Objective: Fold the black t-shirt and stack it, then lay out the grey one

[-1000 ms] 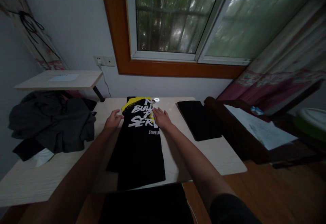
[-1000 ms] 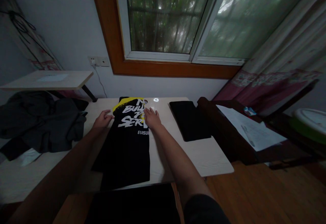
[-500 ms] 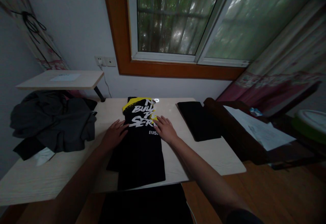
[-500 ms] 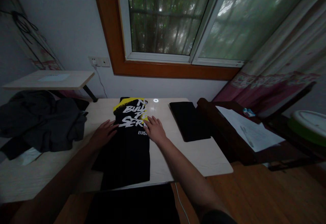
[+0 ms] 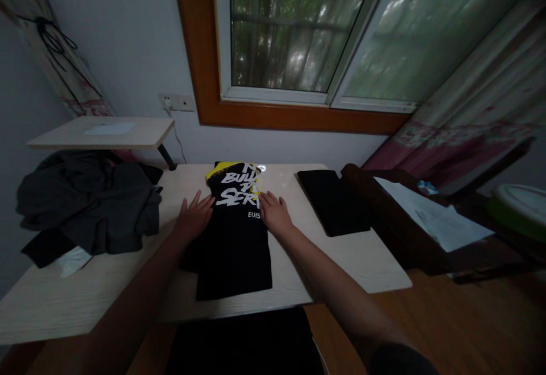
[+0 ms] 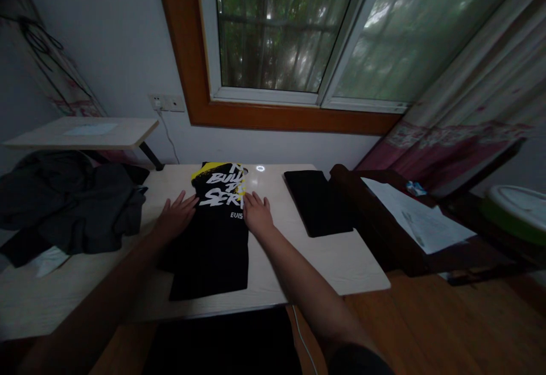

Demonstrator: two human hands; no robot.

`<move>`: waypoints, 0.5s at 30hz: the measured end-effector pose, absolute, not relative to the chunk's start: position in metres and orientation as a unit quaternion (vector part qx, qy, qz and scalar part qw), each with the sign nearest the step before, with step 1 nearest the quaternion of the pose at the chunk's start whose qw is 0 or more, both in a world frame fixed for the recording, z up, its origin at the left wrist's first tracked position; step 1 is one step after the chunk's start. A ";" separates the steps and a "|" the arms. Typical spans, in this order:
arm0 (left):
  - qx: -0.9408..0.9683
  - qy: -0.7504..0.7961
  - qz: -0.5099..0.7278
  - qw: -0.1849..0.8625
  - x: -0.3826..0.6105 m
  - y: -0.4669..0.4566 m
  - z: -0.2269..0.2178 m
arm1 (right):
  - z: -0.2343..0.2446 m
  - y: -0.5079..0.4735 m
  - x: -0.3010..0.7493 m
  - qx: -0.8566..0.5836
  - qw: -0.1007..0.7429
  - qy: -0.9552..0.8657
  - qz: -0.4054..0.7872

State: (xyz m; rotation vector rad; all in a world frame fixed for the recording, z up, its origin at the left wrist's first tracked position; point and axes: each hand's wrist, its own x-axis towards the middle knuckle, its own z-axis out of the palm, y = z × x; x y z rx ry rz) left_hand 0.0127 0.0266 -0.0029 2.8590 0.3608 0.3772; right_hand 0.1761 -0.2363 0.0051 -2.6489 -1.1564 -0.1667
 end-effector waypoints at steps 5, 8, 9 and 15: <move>0.975 0.154 0.120 0.110 0.036 0.040 -0.002 | 0.010 -0.214 0.197 -0.916 0.125 -0.377 -0.051; 0.970 0.168 0.125 0.125 0.044 0.046 -0.004 | 0.013 -0.205 0.205 -0.917 0.127 -0.376 -0.044; 0.968 0.172 0.132 0.129 0.045 0.048 -0.005 | 0.014 -0.204 0.206 -0.917 0.128 -0.375 -0.043; 0.944 0.185 0.211 0.175 0.027 0.049 -0.007 | 0.012 -0.219 0.193 -0.915 0.154 -0.369 -0.061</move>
